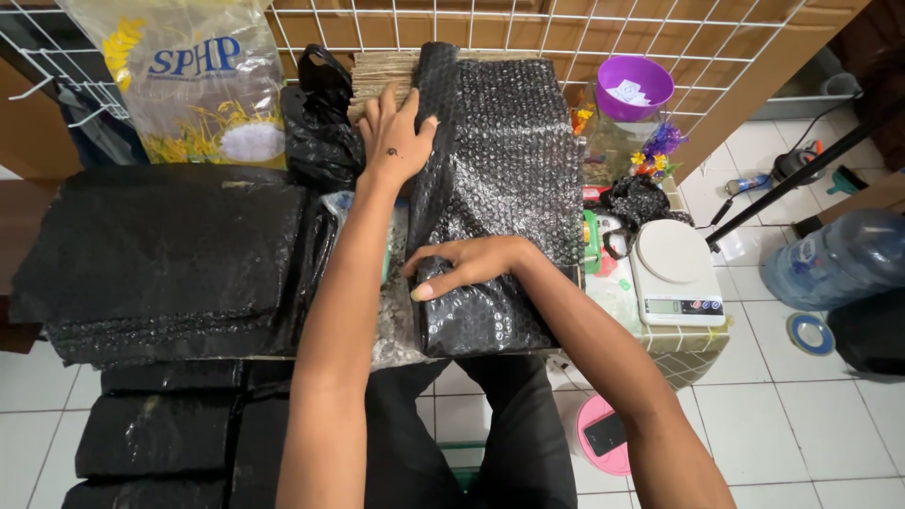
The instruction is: Wrapping a small box in bubble wrap and placing it into a black plastic shipping bag
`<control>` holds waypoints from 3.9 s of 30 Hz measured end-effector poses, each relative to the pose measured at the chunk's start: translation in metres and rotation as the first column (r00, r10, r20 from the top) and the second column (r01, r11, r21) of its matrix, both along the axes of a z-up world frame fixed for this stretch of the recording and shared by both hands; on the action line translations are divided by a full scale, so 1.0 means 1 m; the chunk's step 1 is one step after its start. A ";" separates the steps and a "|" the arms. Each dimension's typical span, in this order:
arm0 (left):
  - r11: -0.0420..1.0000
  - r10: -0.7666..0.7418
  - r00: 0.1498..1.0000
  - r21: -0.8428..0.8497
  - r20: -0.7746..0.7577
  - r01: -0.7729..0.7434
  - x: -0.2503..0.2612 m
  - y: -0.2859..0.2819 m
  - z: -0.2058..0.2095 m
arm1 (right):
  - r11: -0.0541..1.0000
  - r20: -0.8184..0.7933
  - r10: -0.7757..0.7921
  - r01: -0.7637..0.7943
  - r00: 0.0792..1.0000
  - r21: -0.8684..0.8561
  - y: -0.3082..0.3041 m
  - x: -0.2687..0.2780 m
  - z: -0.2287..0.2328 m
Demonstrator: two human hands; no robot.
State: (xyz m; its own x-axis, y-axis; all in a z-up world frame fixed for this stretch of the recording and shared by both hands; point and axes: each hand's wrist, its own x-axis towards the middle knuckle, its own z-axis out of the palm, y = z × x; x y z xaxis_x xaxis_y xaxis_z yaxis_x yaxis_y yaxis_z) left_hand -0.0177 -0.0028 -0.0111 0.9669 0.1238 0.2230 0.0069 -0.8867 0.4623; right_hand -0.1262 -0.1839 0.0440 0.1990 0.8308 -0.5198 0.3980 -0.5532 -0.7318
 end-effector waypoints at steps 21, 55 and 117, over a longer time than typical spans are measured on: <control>0.578 -0.073 0.986 -0.812 -0.150 -0.081 -0.184 0.021 -0.122 | 0.955 -0.030 -0.051 0.058 0.998 0.291 -0.011 0.013 -0.029; 0.626 -0.219 0.913 -0.668 0.345 0.402 -0.151 -0.014 -0.132 | 0.902 -0.001 -0.048 0.044 0.999 0.430 -0.028 0.018 -0.025; 0.561 -0.118 0.956 -0.776 0.269 0.288 -0.048 0.000 -0.093 | 0.989 0.041 -0.083 0.077 0.996 0.130 0.009 0.000 -0.021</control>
State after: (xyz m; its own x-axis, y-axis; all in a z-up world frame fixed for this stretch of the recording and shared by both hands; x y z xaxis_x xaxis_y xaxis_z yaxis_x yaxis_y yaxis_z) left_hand -0.0660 -0.0027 -0.1040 0.9468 0.1377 0.2909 -0.2758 -0.1192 0.9538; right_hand -0.1263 -0.1748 0.0229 0.2892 0.8702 -0.3990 0.3914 -0.4878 -0.7803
